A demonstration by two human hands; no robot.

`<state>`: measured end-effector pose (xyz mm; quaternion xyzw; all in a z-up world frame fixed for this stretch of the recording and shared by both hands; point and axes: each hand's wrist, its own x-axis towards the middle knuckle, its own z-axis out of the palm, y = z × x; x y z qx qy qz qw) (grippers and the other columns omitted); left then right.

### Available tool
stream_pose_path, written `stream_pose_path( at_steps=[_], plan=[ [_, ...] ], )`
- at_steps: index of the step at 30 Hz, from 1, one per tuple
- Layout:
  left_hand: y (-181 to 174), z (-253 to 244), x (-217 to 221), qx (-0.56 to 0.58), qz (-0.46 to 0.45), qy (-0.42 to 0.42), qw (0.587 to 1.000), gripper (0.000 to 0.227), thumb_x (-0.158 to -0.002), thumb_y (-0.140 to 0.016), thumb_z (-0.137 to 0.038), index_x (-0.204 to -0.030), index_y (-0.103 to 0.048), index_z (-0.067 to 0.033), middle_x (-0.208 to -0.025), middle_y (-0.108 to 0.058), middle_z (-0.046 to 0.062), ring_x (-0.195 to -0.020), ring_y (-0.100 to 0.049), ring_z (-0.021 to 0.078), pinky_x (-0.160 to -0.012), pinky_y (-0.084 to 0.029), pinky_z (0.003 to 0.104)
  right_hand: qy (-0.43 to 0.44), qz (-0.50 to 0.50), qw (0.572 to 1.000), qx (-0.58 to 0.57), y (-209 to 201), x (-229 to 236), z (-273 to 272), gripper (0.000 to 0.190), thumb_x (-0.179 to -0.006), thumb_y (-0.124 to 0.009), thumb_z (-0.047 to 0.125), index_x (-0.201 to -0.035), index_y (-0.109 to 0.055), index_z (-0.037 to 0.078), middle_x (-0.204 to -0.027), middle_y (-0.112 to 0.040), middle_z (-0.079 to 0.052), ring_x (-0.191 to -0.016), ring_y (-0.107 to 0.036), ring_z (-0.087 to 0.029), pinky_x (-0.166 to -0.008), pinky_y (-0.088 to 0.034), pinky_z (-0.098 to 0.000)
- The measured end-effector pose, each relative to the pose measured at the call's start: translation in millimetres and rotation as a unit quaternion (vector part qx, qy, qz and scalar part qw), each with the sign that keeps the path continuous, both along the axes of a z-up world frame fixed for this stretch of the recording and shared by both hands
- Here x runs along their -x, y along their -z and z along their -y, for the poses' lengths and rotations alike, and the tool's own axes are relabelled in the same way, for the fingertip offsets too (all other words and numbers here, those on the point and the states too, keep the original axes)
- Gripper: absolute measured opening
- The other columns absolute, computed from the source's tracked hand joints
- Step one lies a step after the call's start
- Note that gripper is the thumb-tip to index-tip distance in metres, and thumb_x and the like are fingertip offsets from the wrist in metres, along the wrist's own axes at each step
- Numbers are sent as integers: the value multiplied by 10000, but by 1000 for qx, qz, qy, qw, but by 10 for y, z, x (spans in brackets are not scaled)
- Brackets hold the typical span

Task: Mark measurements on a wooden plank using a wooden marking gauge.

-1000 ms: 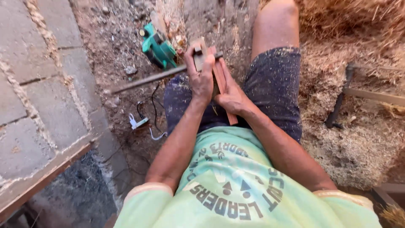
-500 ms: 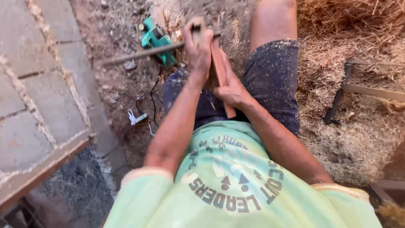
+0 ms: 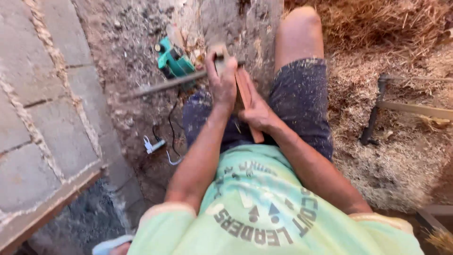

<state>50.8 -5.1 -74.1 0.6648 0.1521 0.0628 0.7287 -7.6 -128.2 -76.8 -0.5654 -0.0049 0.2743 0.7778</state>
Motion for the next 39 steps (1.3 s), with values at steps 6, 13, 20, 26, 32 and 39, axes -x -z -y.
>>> stream_pose_path(
  at_steps=[6,13,20,26,32,39],
  plan=[
    [316,-183,-248,2,-35,-25,999,402,-961,-668,-130,-1340,-535,-112,-1198,-600,87,-1079,-593,227,-934,-542,362,12,64,990,-128,14,35,4,1196,-725,-713,56,-1706,-29,56,-1745,-195,-113,-1610,-203,-189,-1305,-200,-329],
    [-776,-354,-364,80,-24,-148,985,427,-942,-669,-311,-1330,-566,-165,-1254,-587,100,-1107,-580,231,-896,-545,404,60,79,995,32,-554,-177,76,1015,-990,-732,261,-1716,-31,156,-1567,-369,-118,-1363,-416,-221,-1117,-420,-349],
    [-1370,-231,-267,7,3,-102,995,532,-935,-642,-371,-1425,-530,-197,-1352,-534,108,-1245,-566,249,-948,-618,478,75,158,980,-98,-295,-626,-4,852,-1017,-689,515,-1659,-353,68,-1451,-573,-98,-1297,-559,-167,-1126,-491,-326],
    [-1006,-85,-69,74,52,-61,994,515,-1025,-655,-309,-1497,-505,-169,-1436,-542,132,-1298,-572,264,-1101,-531,452,90,72,972,-202,-387,-670,-109,787,-1033,-502,639,-1571,-424,70,-1429,-599,-124,-1331,-592,-190,-1141,-522,-339],
    [-1342,62,99,68,30,-16,997,500,-1018,-634,-313,-1469,-477,-169,-1354,-561,115,-1223,-609,205,-1023,-594,379,258,21,964,-56,-817,-904,-308,478,-1089,-459,394,-1175,-679,-21,-1009,-727,-134,-863,-716,-194,-740,-623,-320],
    [-1305,133,245,57,43,-13,997,475,-1036,-662,-247,-1459,-471,-144,-1315,-567,96,-1200,-583,198,-1016,-546,347,270,51,958,-78,-640,-895,-295,415,-1108,-458,295,-1103,-710,-33,-980,-746,-104,-844,-701,-145,-747,-592,-286]
  ],
)
